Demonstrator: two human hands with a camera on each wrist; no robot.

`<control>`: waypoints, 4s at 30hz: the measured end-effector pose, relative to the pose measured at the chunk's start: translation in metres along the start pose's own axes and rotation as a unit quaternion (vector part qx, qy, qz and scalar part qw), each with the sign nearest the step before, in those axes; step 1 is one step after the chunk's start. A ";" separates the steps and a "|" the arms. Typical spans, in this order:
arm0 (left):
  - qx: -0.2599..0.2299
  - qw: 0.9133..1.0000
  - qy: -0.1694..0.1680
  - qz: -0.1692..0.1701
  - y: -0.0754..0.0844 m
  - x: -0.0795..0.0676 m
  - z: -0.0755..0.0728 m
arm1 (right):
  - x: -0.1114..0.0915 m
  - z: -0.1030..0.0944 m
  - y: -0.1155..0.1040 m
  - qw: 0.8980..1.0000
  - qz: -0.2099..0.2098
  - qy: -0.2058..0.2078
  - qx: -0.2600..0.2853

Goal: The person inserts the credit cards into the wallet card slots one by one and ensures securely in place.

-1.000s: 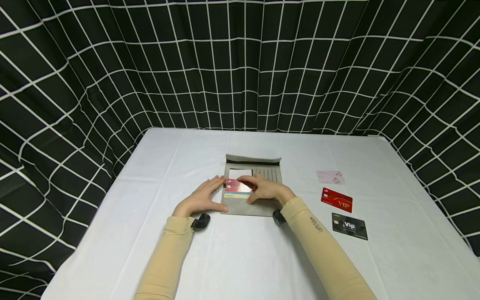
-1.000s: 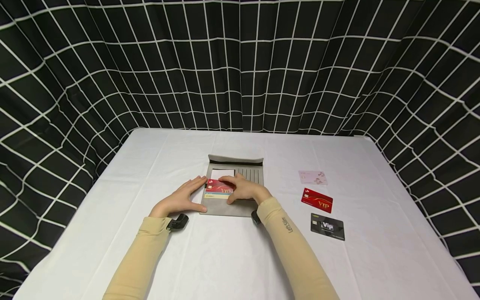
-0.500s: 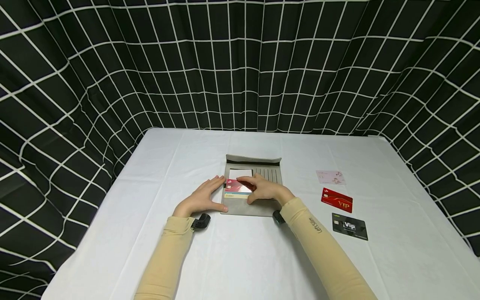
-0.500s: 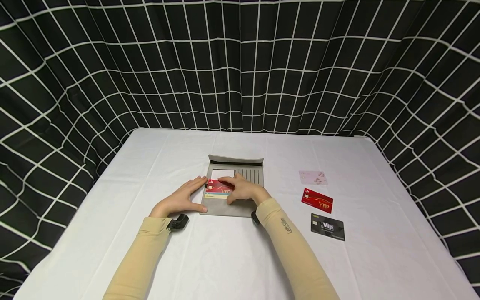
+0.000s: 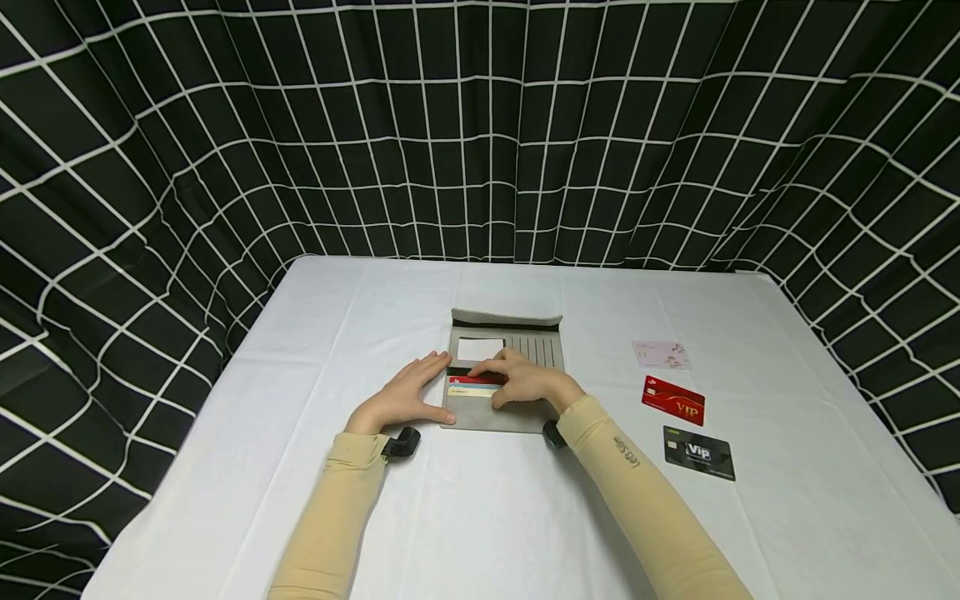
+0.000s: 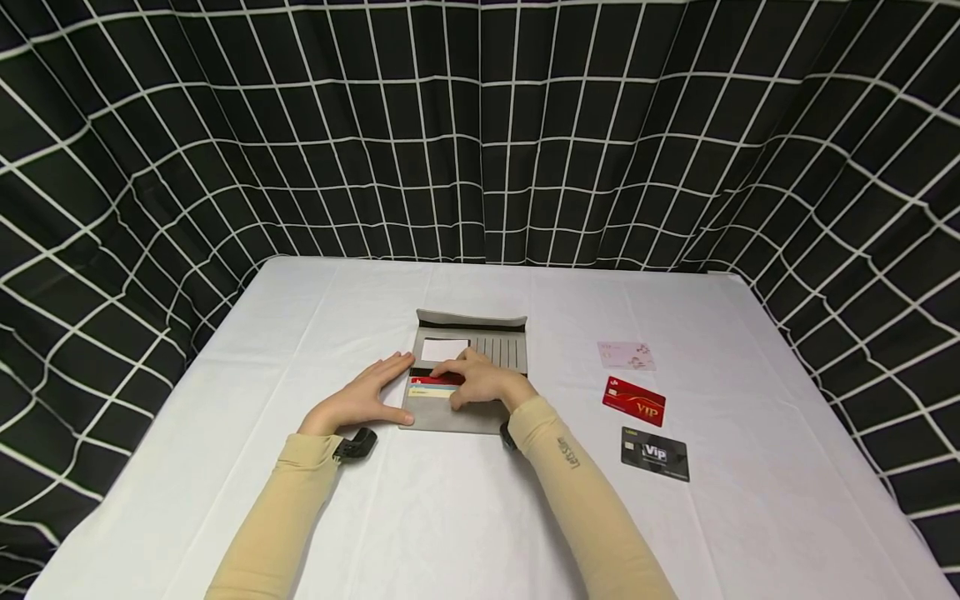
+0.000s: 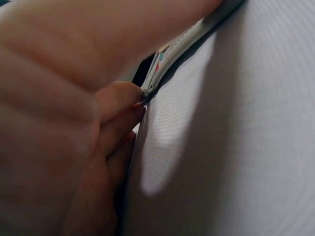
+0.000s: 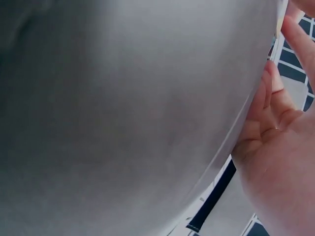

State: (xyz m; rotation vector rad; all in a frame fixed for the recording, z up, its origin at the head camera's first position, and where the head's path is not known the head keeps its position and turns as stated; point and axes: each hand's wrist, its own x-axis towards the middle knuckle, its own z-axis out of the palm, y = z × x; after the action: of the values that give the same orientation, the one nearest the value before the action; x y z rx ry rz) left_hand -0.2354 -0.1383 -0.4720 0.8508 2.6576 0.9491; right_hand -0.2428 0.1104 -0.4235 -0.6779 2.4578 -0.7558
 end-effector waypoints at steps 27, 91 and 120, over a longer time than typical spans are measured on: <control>-0.006 1.000 0.001 0.001 0.001 0.001 0.000 | -0.009 0.002 0.014 0.988 -0.035 0.067 0.131; 0.002 1.000 0.001 0.004 0.001 0.002 0.002 | -0.024 0.000 0.023 0.975 -0.043 0.042 0.214; 0.004 1.000 -0.003 0.009 -0.001 0.000 0.000 | -0.136 -0.033 0.087 0.953 -0.034 0.073 0.293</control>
State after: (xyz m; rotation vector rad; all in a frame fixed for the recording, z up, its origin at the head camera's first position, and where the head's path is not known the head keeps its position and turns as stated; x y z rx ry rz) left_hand -0.2354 -0.1390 -0.4723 0.8786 2.6549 0.9382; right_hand -0.1846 0.2645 -0.4135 -0.4872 2.1609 -1.5229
